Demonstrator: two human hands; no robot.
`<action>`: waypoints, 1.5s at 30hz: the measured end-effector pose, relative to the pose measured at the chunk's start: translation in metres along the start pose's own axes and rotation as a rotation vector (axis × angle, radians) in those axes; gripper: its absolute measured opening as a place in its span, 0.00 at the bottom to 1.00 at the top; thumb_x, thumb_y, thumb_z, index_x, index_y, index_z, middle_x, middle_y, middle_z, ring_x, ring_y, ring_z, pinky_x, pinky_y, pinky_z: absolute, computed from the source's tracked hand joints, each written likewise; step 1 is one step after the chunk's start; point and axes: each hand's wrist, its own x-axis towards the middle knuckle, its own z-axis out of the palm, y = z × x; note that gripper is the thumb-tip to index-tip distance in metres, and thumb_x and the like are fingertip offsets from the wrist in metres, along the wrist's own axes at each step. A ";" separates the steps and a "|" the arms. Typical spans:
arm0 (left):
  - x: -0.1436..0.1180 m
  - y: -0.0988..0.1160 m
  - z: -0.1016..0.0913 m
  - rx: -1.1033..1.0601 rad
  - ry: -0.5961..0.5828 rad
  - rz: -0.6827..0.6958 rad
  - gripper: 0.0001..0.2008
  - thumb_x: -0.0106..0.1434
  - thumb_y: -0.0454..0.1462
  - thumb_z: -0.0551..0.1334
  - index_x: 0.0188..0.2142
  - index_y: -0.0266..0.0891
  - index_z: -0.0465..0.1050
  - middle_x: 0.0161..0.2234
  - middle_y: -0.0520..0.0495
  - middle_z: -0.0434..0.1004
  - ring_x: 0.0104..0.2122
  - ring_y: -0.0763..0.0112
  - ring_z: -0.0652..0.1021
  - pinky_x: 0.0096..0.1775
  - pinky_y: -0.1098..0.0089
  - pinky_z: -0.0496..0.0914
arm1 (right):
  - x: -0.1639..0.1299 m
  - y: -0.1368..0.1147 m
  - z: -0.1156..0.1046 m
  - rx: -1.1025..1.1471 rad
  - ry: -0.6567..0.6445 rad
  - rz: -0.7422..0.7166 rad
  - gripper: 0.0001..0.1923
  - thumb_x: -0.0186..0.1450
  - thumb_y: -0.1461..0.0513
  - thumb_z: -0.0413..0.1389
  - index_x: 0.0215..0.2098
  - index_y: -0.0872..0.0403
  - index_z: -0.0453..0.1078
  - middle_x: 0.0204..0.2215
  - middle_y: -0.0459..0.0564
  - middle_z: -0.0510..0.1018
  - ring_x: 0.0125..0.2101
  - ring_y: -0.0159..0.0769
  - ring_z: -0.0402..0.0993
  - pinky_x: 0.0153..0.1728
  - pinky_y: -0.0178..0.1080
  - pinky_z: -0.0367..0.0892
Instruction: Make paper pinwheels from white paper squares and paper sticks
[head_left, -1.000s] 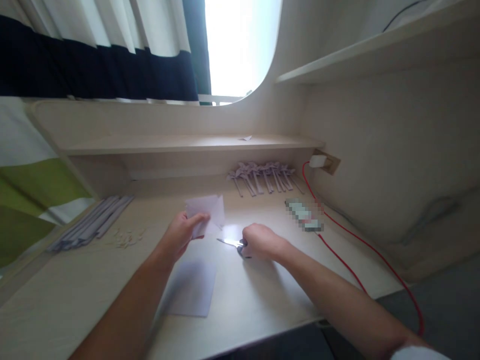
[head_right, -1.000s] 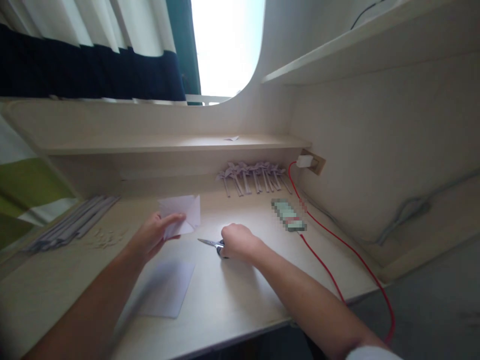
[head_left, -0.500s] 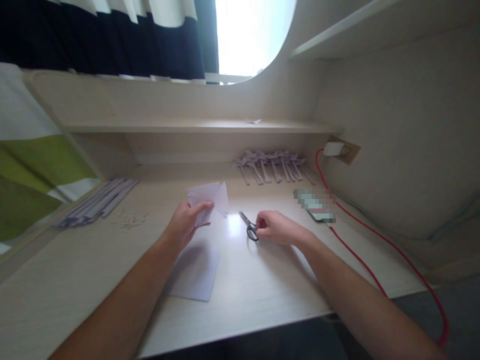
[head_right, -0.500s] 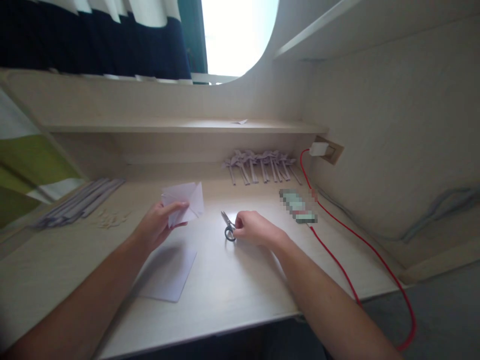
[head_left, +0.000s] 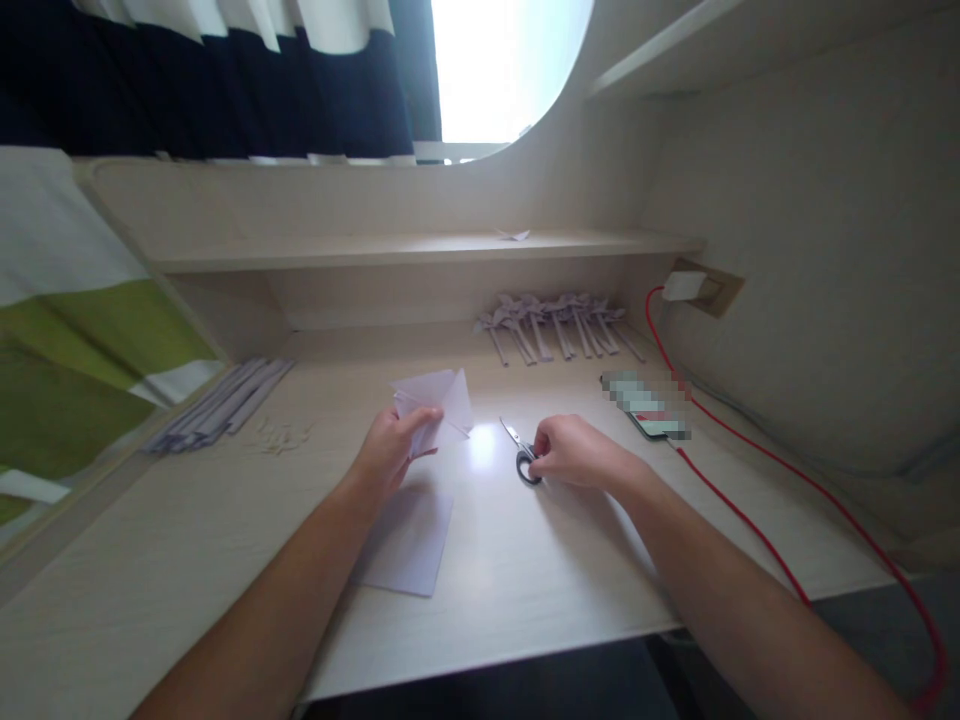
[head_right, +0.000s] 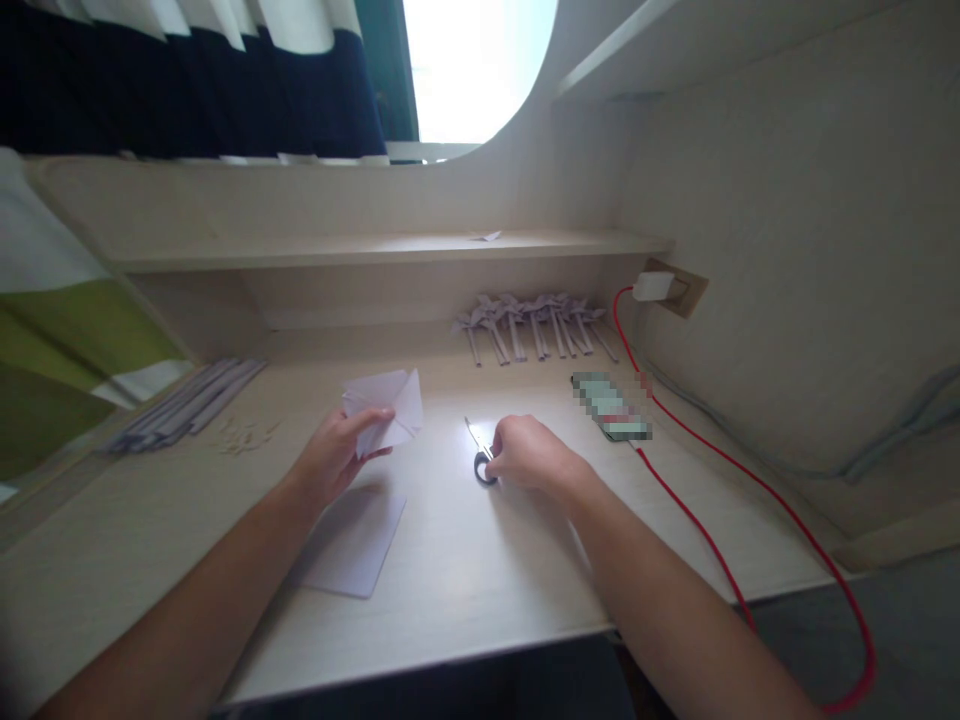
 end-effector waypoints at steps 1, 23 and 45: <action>-0.001 0.000 0.001 -0.005 -0.006 0.001 0.21 0.44 0.40 0.74 0.39 0.37 0.79 0.35 0.48 0.82 0.31 0.67 0.80 0.28 0.72 0.74 | -0.001 0.000 -0.001 -0.006 -0.001 0.013 0.04 0.52 0.62 0.67 0.27 0.54 0.81 0.23 0.51 0.81 0.23 0.36 0.72 0.23 0.37 0.53; -0.005 0.016 -0.003 -0.171 0.049 0.051 0.18 0.47 0.36 0.74 0.39 0.37 0.77 0.34 0.50 0.78 0.29 0.71 0.76 0.20 0.75 0.74 | 0.008 -0.005 0.003 0.518 -0.056 -0.136 0.26 0.57 0.42 0.67 0.34 0.55 0.72 0.27 0.44 0.74 0.26 0.30 0.66 0.26 0.34 0.58; -0.004 0.014 -0.002 -0.110 0.088 0.087 0.19 0.47 0.38 0.74 0.38 0.38 0.77 0.34 0.51 0.77 0.31 0.69 0.76 0.23 0.74 0.73 | -0.006 -0.014 -0.002 0.616 -0.105 -0.242 0.25 0.52 0.46 0.72 0.25 0.55 0.70 0.21 0.40 0.68 0.22 0.27 0.60 0.22 0.33 0.53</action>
